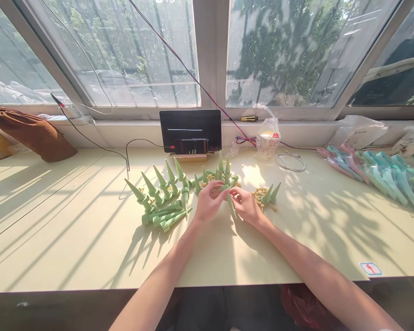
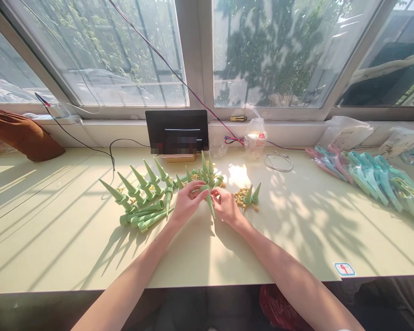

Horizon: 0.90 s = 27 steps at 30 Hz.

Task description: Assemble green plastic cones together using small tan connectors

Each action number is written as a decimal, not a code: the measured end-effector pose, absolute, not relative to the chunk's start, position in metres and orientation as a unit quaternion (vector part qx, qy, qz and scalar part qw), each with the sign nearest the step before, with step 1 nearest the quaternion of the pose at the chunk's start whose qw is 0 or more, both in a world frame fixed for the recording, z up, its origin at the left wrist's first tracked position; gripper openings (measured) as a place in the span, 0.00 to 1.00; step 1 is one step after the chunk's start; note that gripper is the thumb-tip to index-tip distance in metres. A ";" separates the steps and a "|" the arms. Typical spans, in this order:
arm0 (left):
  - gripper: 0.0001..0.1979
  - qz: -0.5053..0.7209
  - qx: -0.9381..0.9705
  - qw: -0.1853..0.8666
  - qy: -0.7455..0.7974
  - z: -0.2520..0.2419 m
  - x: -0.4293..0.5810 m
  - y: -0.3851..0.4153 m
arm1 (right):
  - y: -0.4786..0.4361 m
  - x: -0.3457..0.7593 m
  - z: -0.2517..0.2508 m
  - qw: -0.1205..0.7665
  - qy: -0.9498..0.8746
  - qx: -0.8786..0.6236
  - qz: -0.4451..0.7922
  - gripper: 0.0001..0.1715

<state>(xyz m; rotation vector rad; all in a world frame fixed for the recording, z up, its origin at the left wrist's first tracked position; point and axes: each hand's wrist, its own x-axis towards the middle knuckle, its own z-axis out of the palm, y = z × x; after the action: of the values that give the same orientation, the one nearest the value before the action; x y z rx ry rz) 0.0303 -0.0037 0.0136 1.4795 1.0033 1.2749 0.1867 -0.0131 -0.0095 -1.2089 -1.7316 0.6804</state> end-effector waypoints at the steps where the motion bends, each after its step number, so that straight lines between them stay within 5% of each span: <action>1: 0.18 0.516 0.593 0.466 0.407 0.015 0.030 -0.004 | -0.013 0.187 -0.010 0.449 -0.695 -0.489 0.277 0.11; 27: 0.17 0.499 0.595 0.438 0.454 0.007 0.029 -0.001 | -0.017 0.184 -0.006 0.541 -0.650 -0.502 0.180 0.11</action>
<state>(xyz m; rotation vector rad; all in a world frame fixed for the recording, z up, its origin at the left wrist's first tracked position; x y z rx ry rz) 0.0294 -0.0010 0.0074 1.4785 1.1292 1.2400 0.1841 -0.0175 -0.0057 -1.1937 -1.5451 0.4275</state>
